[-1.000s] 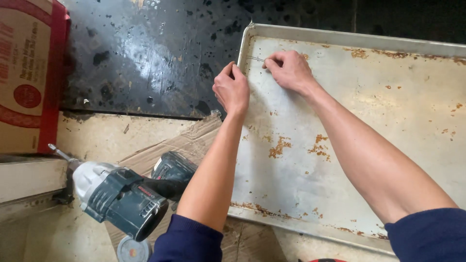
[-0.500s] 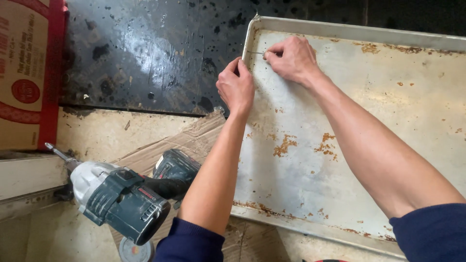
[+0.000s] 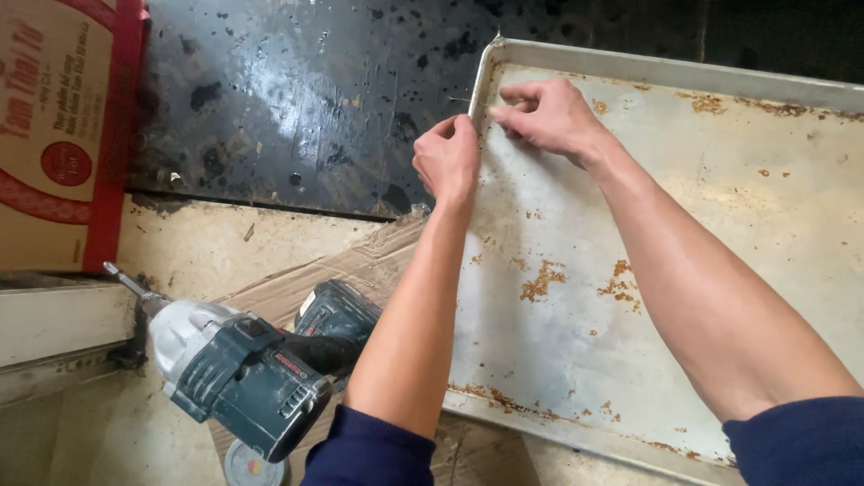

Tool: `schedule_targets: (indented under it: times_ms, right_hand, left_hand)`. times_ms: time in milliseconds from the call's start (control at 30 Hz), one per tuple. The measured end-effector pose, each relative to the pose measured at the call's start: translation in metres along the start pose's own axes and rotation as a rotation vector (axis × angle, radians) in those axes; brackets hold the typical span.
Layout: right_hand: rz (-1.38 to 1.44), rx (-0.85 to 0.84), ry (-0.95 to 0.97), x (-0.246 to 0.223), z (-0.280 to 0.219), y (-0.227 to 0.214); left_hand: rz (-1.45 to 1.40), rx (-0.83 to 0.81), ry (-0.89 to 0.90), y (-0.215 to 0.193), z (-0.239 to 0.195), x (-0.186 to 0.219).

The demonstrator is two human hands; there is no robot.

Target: Repairing a metal baking tray by drilling holes and securing the edges with wire

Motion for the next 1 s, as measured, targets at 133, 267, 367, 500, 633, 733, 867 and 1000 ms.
schedule_targets:
  times_ms: [133,267,367,500,633,733,867,1000]
  right_hand:
    - [0.201,0.043,0.085,0.007,-0.002,0.002]
    - [0.131,0.083,0.007,0.007,0.012,0.005]
    - [0.064,0.153,-0.158,-0.002,0.023,0.013]
    - [0.313,0.153,-0.042,0.000,0.005,0.014]
    - [0.312,0.240,0.016,0.003,-0.034,0.007]
    - [0.258,0.307,-0.049,0.030,-0.062,0.009]
    - [0.115,0.241,-0.232,0.075,-0.114,0.033]
    - [0.010,0.052,-0.253,0.039,-0.212,0.103]
  left_hand:
    - [0.071,0.002,-0.095,0.001,0.005,0.006]
    - [0.082,0.027,-0.016,0.004,0.004,0.002]
    - [0.058,0.033,0.000,0.002,0.005,0.000]
    - [-0.010,0.086,0.079,0.000,0.001,-0.004]
    - [-0.054,0.156,0.469,0.003,-0.009,-0.017]
    - [0.194,0.128,0.954,0.008,-0.067,-0.032]
    - [0.626,-0.463,1.316,-0.011,-0.185,-0.114]
    - [0.828,-0.706,1.189,-0.111,-0.245,-0.211]
Point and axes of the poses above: each hand's wrist, its own z-axis towards the middle knuckle, its own y-axis out of the palm, x = y × z, the point moved 4 cm from there along z, towards the middle knuckle, and after that the axes turned 15 degrees about -x, right-handed, at the moved point
